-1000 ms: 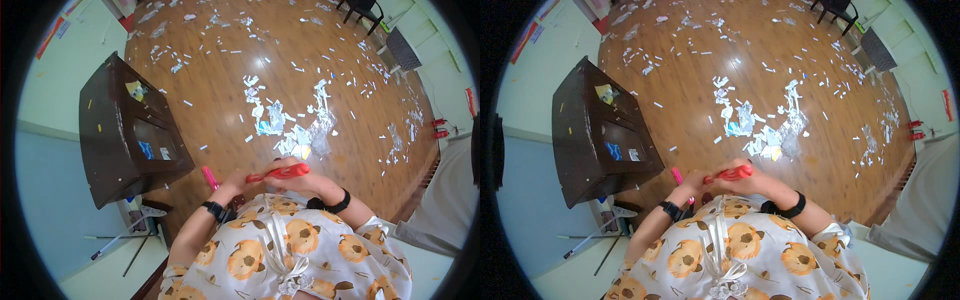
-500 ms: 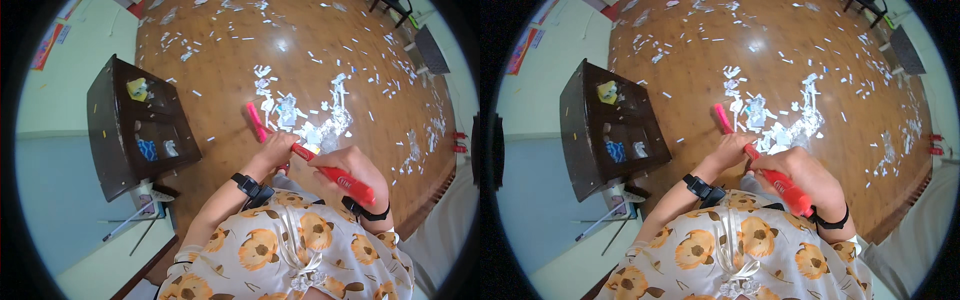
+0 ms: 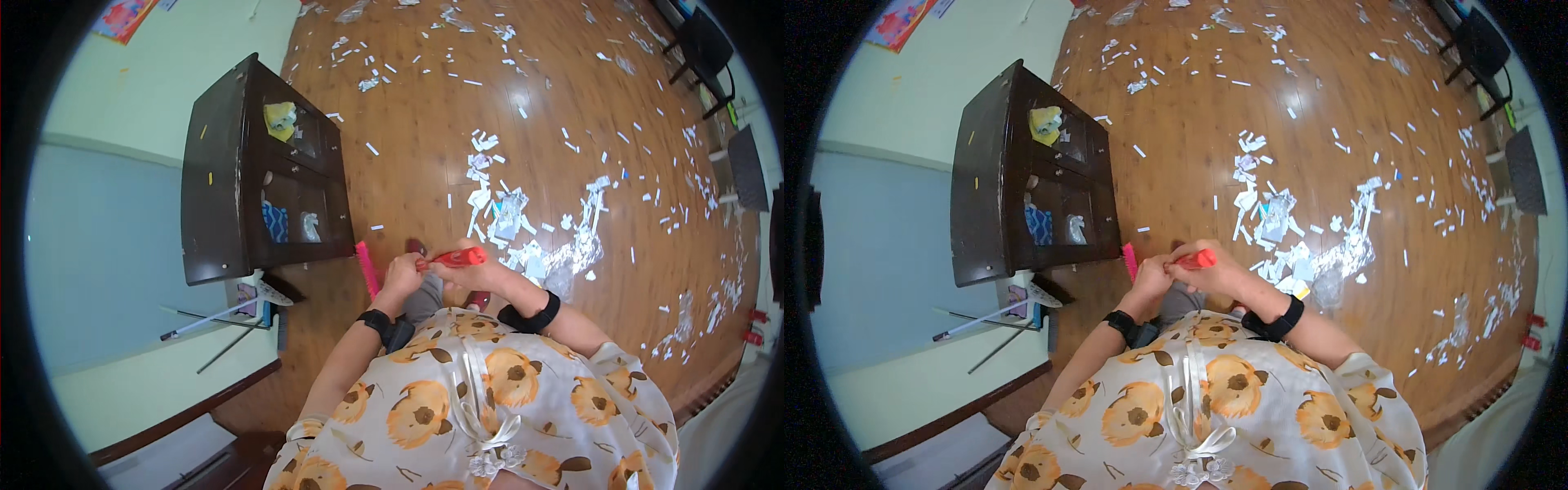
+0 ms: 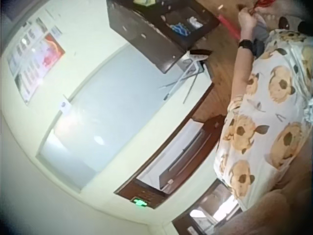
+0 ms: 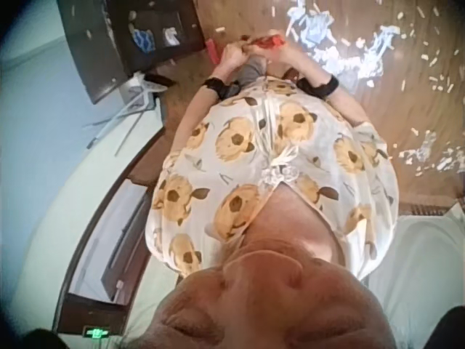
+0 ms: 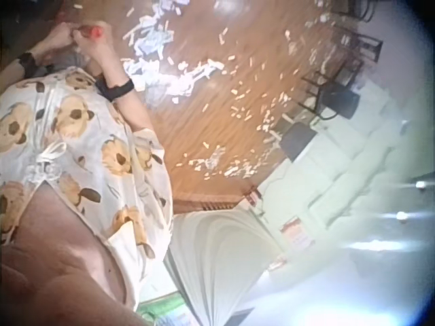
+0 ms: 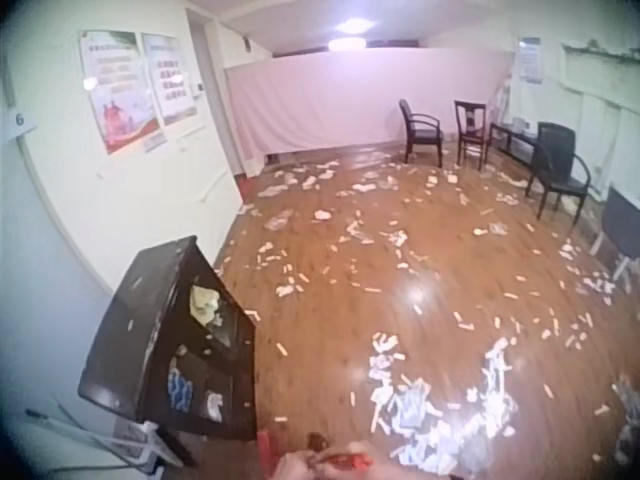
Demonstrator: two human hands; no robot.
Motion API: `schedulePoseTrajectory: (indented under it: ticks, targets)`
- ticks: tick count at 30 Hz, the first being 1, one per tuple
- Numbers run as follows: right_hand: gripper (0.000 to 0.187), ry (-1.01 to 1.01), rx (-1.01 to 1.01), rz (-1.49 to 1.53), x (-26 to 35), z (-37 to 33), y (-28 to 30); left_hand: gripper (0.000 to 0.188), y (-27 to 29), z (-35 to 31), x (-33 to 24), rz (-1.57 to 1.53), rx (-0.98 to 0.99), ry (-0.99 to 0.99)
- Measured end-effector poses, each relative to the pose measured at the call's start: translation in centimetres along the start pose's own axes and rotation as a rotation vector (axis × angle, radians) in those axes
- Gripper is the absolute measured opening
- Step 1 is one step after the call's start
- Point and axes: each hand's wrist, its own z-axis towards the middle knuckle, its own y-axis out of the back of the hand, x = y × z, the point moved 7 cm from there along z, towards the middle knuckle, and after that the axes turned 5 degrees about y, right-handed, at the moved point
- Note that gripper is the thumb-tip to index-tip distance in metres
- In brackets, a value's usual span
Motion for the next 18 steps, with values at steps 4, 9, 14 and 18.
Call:
schedulePoseTrajectory:
  ticks: [4, 9, 14, 18]
  targets:
    - [0.023, -0.054, -0.082, -0.141, 1.3, 2.4, 3.3, 0.018, 0.8, 4.2, -2.9, -0.001, 0.045, -0.13]
    - [0.021, 0.131, -0.123, -0.496, 10.1, 4.5, 6.4, 0.018, 4.2, 10.3, -9.2, 0.006, 0.091, -0.344]
    - [0.02, 0.339, -0.08, -0.823, 17.2, 7.9, 4.5, 0.02, 10.8, 14.1, -12.2, -0.138, -0.063, -0.608]
    - [0.02, 0.365, -0.083, -0.807, 20.3, 12.4, 4.8, 0.026, 16.1, 16.4, -12.4, -0.106, -0.084, -0.583]
